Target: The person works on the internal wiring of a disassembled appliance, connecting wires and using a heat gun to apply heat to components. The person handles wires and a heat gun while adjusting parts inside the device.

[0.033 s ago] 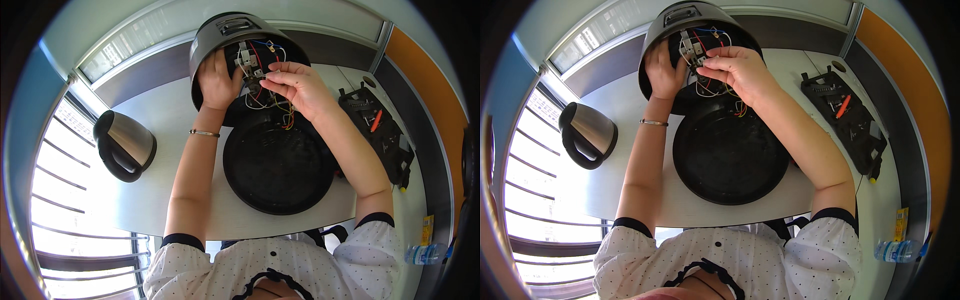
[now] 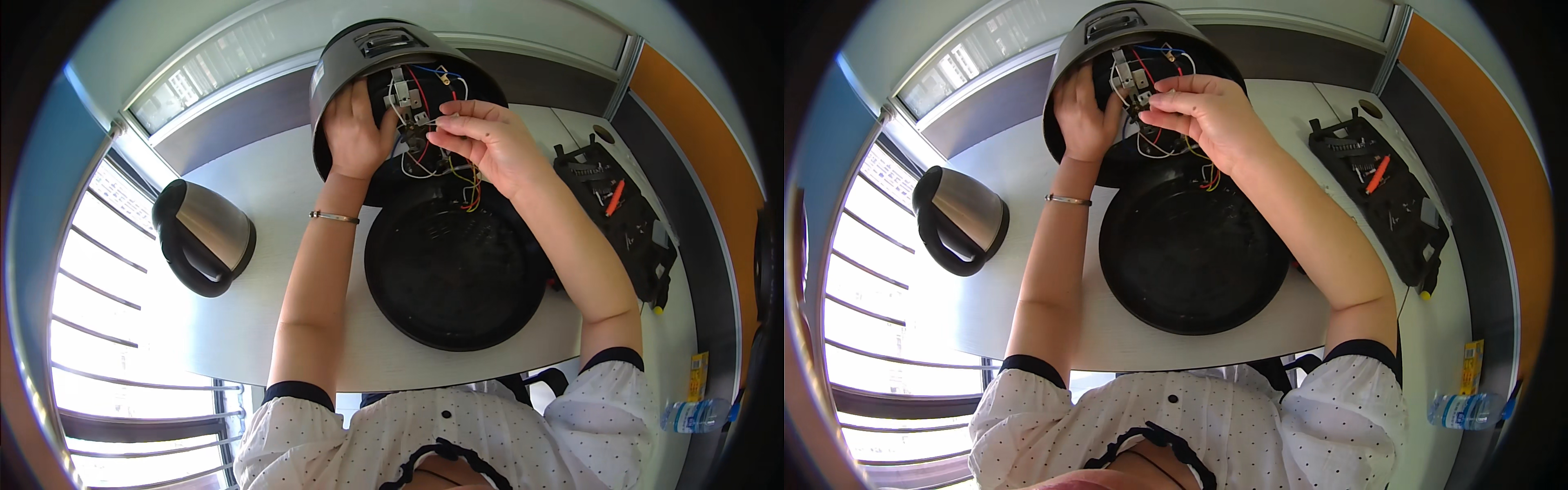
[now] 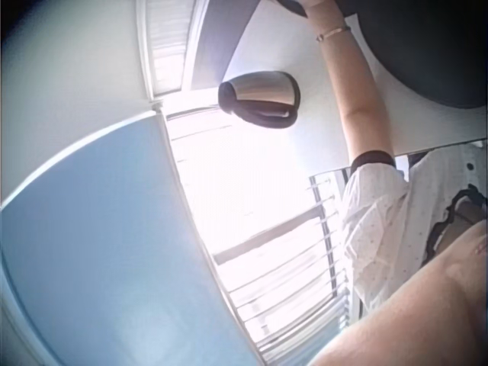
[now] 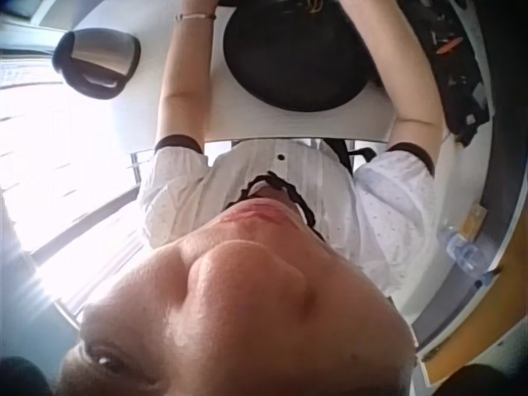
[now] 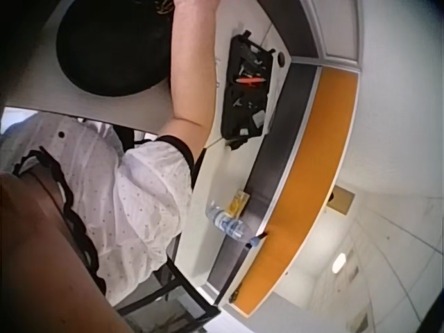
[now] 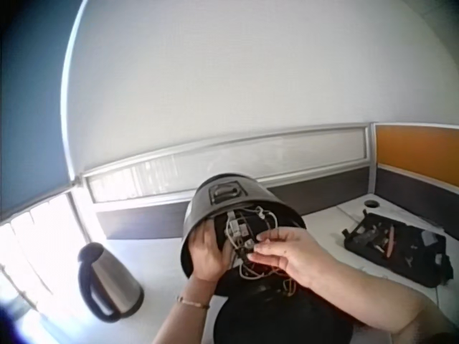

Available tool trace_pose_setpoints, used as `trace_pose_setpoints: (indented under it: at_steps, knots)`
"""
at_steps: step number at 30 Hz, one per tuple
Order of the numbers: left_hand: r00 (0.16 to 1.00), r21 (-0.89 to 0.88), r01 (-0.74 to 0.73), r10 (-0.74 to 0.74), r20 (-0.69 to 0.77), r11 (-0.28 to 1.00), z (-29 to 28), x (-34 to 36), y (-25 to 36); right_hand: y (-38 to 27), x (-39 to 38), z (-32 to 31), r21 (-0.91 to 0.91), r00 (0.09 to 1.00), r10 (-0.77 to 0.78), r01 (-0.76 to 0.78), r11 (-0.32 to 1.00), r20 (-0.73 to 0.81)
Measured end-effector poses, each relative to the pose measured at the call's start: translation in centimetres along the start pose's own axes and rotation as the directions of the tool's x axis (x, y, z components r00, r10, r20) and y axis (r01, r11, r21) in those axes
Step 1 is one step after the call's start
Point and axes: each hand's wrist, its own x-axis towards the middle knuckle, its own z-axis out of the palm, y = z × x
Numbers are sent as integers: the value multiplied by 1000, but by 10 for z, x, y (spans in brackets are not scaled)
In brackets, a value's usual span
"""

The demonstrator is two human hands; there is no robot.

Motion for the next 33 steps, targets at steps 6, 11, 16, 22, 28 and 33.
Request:
trace_pose_setpoints:
  at_steps: [6, 11, 16, 22, 28, 33]
  knots:
    - [999, 35, -52, 52, 3, 998, 5, -3, -6, 2, 2, -3, -113, 998, -60, 61, 992, 19]
    - [1000, -3, -6, 6, -13, 1000, 2, 0, -1, 4, 6, -2, -134, 997, -53, 59, 989, 49]
    - [1000, -16, -7, 7, 1, 1000, 2, -1, -2, 5, 11, 5, -110, 998, -63, 66, 992, 30]
    - [998, 33, -59, 58, 15, 998, 5, -4, -7, 7, 11, 13, -44, 992, -121, 122, 992, 19]
    - [999, 44, -40, 39, 25, 998, 3, -3, -5, 14, 12, 21, 33, 983, -180, 181, 983, -18]
    - [1000, 48, -31, 31, -1, 998, 0, 2, 1, 25, 15, 24, 56, 968, -251, 252, 966, -20]
